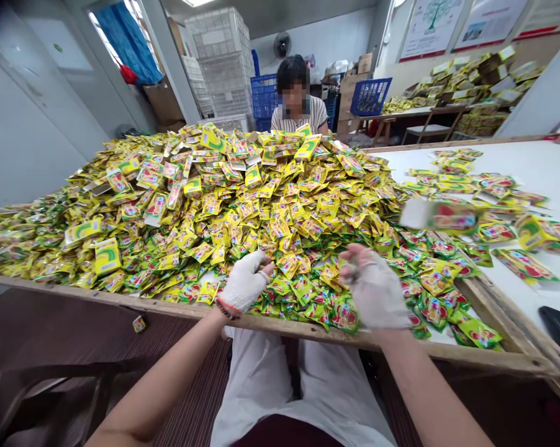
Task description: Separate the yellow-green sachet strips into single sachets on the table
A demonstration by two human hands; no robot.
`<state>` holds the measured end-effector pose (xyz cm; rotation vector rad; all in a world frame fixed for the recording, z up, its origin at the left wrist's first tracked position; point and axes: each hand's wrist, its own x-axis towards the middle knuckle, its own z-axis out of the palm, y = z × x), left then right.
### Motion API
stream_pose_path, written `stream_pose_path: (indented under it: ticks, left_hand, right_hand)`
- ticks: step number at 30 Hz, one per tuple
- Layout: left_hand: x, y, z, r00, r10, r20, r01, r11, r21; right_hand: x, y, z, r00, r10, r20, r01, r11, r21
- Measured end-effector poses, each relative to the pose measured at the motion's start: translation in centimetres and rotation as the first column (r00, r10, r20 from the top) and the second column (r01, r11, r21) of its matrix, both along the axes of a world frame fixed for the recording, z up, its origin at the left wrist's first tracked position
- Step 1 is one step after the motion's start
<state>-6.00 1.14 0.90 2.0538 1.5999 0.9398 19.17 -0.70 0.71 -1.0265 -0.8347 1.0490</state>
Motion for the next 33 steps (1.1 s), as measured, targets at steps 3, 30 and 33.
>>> stream_pose_path:
  ticks: [3, 30, 33]
  left_hand:
    - [2.5, 2.0, -0.5, 0.966, 0.069, -0.248, -0.061, 0.997, 0.039]
    - [1.6, 1.7, 0.7, 0.981, -0.191, 0.021, 0.192, 0.98, -0.046]
    - [1.1, -0.5, 0.4, 0.864, -0.12, 0.489, 0.277, 0.925, -0.262]
  right_hand:
    - [-2.6, 0.3, -1.2, 0.713, 0.147, 0.685, -0.096, 0.989, -0.113]
    - [-3.9, -0.9, -1.6, 0.553, 0.078, 0.829, -0.114, 0.993, -0.017]
    - [-4.9, -0.7, -0.7, 0.513, 0.133, 0.848, -0.213, 0.977, -0.024]
